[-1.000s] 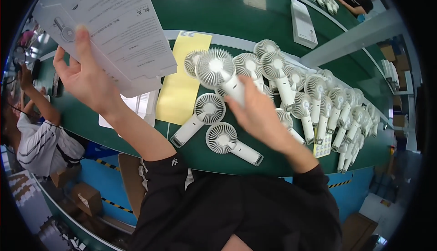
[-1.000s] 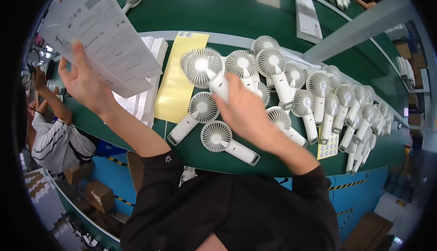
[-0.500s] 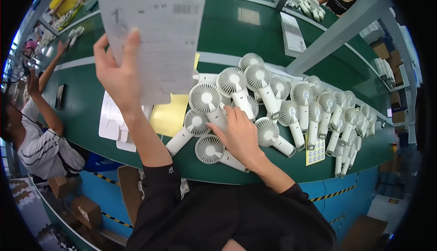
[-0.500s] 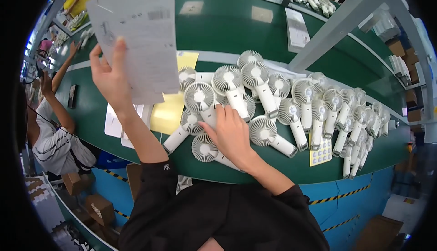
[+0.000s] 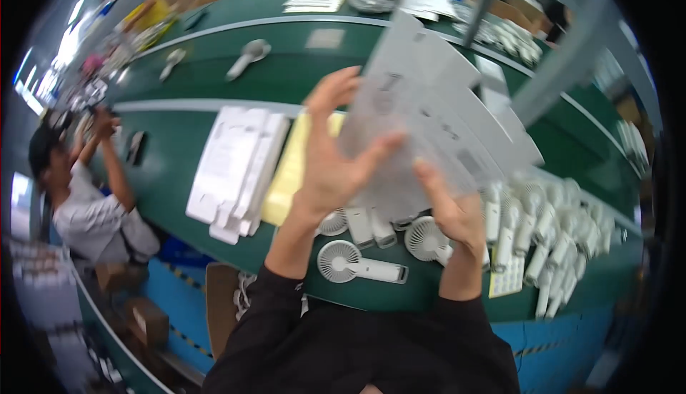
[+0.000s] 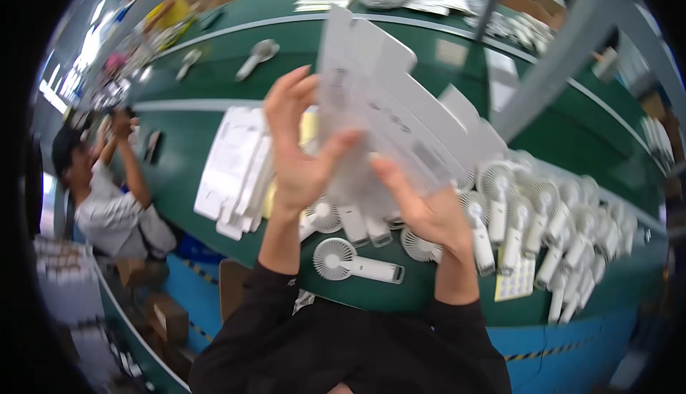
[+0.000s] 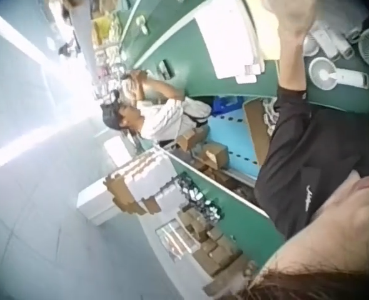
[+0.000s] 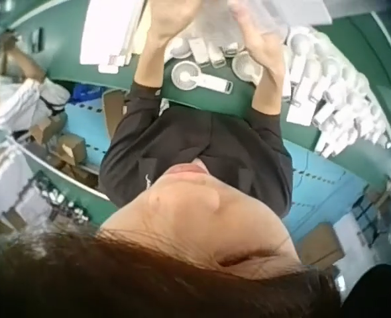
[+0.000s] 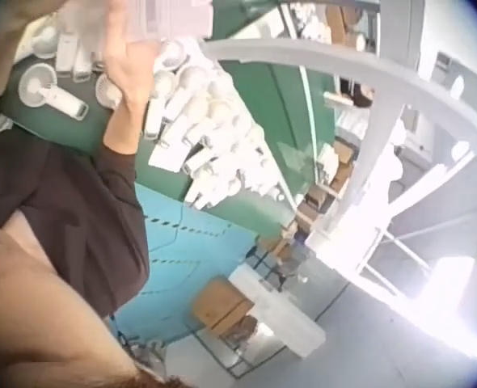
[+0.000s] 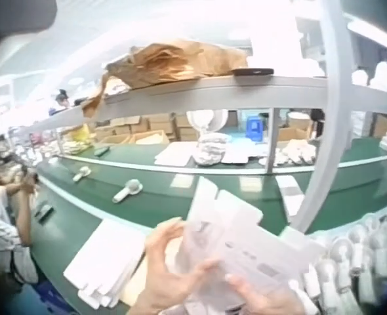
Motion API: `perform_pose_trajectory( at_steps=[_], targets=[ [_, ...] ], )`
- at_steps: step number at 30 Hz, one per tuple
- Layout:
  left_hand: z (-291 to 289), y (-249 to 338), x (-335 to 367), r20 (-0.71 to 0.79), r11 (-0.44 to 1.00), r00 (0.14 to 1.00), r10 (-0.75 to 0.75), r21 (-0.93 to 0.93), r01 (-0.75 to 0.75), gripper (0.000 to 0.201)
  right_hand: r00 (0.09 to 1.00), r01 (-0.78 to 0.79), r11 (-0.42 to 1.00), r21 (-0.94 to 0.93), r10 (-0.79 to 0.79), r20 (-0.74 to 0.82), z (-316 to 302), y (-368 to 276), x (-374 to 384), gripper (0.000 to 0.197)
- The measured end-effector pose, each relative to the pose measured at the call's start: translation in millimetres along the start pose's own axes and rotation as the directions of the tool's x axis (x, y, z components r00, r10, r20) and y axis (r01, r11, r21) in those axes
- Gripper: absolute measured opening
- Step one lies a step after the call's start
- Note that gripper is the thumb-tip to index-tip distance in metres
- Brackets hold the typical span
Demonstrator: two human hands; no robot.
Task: Applying labels to the back of portable handheld fans and placing them into cardboard boxes on an assembly line.
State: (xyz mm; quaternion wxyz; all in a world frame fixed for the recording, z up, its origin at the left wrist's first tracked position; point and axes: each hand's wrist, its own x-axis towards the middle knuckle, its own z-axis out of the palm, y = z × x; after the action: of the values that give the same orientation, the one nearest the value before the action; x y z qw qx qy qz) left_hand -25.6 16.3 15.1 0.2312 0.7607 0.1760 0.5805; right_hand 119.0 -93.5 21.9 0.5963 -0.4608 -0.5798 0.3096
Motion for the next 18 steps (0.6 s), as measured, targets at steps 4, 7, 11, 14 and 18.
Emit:
perform_pose_trajectory(
  at_steps=[4,7,11,14,18],
  targets=[
    [-9.9,10.9,13.6,0.179,0.984,0.970,0.164,0.040,-0.173,0.081,0.990,0.140,0.941,-0.307,-0.132,0.047,-8.5,1.3,2.5,0.031],
    [-31.1,36.8,21.8,0.252,0.980,0.957,0.140,0.100,-0.170,0.078,0.957,0.275,0.916,-0.294,-0.231,0.174,-10.3,-5.5,-2.2,0.042],
    [-40.1,58.3,20.2,0.192,0.984,0.969,0.153,0.063,-0.168,0.071,0.887,0.452,0.818,-0.357,-0.370,0.276,-8.4,1.7,1.2,0.058],
    [-49.3,64.1,12.8,0.184,0.985,0.979,0.085,0.130,-0.110,0.070,0.870,0.489,0.752,-0.442,-0.390,0.301,-7.6,-13.2,-0.4,0.049],
    [-48.7,71.0,12.8,0.283,0.982,0.959,-0.020,0.187,-0.035,0.066,0.859,0.512,0.706,-0.489,-0.415,0.301,-17.5,-8.4,-5.0,0.052]
  ],
)
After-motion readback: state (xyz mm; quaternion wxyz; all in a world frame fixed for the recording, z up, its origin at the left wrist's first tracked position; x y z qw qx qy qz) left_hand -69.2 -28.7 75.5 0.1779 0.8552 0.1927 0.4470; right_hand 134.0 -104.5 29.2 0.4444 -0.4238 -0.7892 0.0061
